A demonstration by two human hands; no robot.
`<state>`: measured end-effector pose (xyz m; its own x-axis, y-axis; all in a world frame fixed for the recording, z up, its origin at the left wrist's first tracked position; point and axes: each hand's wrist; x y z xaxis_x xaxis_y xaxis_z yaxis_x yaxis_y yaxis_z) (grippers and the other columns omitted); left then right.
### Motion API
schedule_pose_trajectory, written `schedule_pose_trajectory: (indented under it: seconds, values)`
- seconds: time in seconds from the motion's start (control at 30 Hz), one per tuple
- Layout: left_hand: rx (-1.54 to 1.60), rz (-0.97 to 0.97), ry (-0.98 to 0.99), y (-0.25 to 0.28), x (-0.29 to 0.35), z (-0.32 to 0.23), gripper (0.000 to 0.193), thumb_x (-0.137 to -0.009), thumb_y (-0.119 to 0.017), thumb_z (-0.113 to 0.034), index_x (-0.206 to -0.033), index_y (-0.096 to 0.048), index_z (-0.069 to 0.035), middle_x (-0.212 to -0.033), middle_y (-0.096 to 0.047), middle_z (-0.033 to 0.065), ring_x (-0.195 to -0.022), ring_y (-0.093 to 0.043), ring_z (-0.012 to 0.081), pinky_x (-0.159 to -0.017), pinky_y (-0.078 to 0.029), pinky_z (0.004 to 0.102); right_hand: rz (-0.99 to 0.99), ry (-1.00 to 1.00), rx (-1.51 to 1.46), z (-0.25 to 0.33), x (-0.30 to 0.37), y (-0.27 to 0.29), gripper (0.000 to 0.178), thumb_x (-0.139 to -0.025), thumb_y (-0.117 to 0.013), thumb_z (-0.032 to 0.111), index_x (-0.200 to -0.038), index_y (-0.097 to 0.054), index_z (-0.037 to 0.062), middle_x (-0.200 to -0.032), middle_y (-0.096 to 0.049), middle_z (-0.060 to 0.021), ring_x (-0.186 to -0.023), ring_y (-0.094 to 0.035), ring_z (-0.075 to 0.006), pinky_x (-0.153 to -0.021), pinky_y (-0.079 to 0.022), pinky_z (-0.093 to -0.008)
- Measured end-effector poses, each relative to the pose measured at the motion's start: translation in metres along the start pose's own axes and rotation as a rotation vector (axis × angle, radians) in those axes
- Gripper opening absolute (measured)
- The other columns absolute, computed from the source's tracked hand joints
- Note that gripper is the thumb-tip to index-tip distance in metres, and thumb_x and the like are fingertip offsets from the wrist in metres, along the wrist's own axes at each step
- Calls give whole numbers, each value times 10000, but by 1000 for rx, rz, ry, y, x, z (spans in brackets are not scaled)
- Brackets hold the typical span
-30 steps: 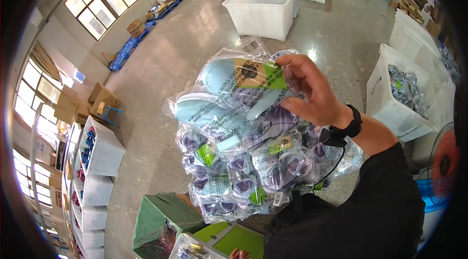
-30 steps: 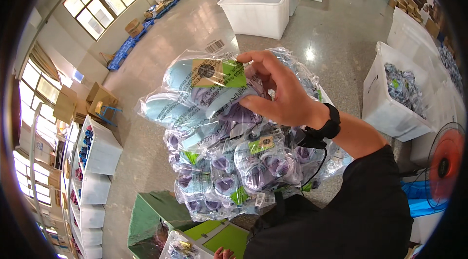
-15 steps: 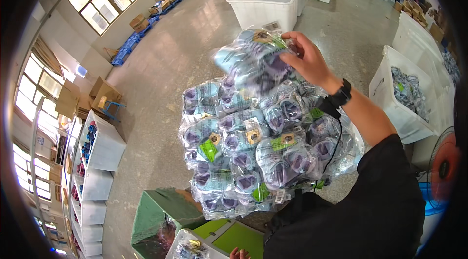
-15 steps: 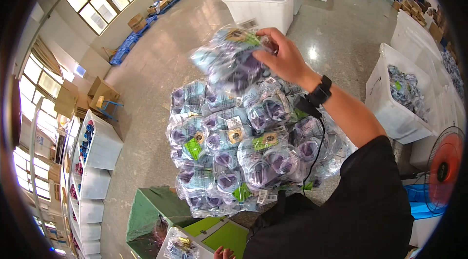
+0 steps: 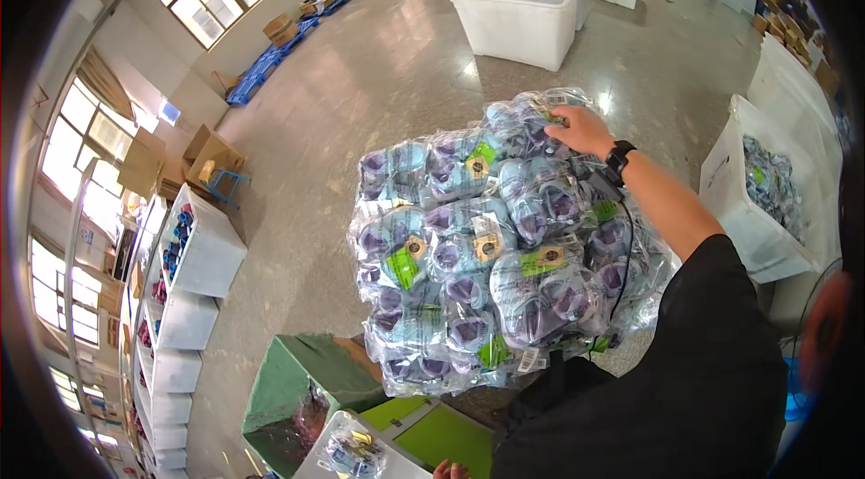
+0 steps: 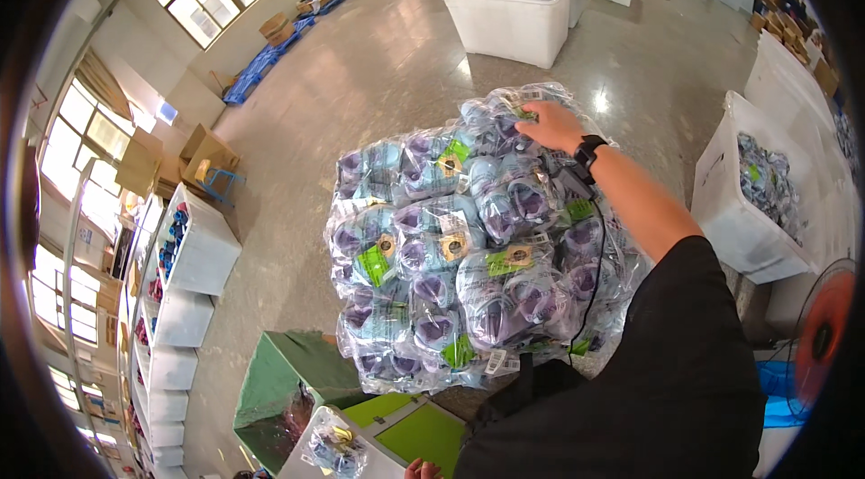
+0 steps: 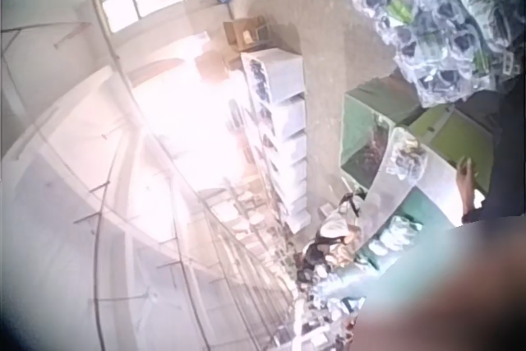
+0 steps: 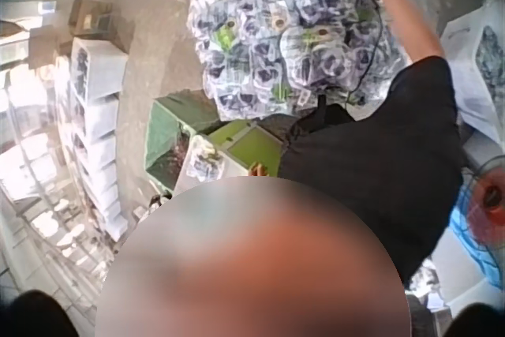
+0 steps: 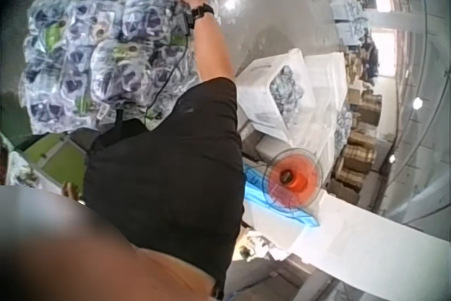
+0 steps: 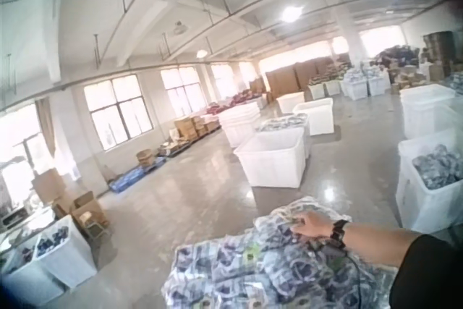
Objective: The person repeatedly picks packaged slippers from a large pile and places them onto a moving conveyor belt. The task involves continuous pick-and-place handling of the packaged footwear in a warehouse setting.
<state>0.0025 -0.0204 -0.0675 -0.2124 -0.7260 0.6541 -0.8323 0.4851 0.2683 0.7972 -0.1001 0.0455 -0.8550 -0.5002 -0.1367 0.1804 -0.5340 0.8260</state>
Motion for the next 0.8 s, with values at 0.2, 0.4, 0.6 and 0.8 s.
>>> schedule_pose_trajectory:
  seconds: [0.2, 0.4, 0.6, 0.8]
  values:
    - [-7, 15, -10, 2, -7, 9, 507, -1034, -725, -322, -1447, -584, -62, -1167, -721, 117, -1005, -707, 201, -791, -579, 325, -30, 60, -80, -8, -4, 2, 670, -869, -792, 459, -1366, -654, 31, -1100, -743, -192, -989, -722, -323, -852, -563, -425]
    - [-25, -95, -27, 42, -15, 21, 467, -982, -772, -219, -1356, -633, 23, -1112, -762, 169, -996, -734, 206, -862, -586, 333, -150, 414, -112, 2, -2, 8, 558, -952, -769, 246, -1425, -588, 13, -1259, -679, -179, -1152, -655, -295, -998, -529, -421]
    - [-87, -225, -123, 109, 2, 52, 496, -979, -770, -286, -1360, -635, 1, -1056, -773, 161, -979, -753, 219, -847, -595, 335, 215, 395, -383, 69, 32, 28, 411, -1055, -654, 154, -1434, -592, 8, -1086, -587, 9, -991, -552, -89, -903, -466, -254]
    - [-56, -338, -94, 183, 17, 106, 532, -963, -774, -350, -1361, -642, -21, -1059, -776, 155, -958, -758, 258, -849, -600, 376, 270, 561, -389, 194, 150, -1, 378, -1067, -604, 103, -1432, -594, 5, -1172, -612, -37, -1069, -568, -135, -1015, -449, -296]
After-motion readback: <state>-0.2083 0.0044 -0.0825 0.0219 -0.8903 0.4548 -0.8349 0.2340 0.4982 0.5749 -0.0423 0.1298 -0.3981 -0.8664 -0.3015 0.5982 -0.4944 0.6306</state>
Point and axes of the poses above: each hand's wrist, its own x-axis away from the middle knuckle, its own y-axis out of the back of the hand, z = x × y
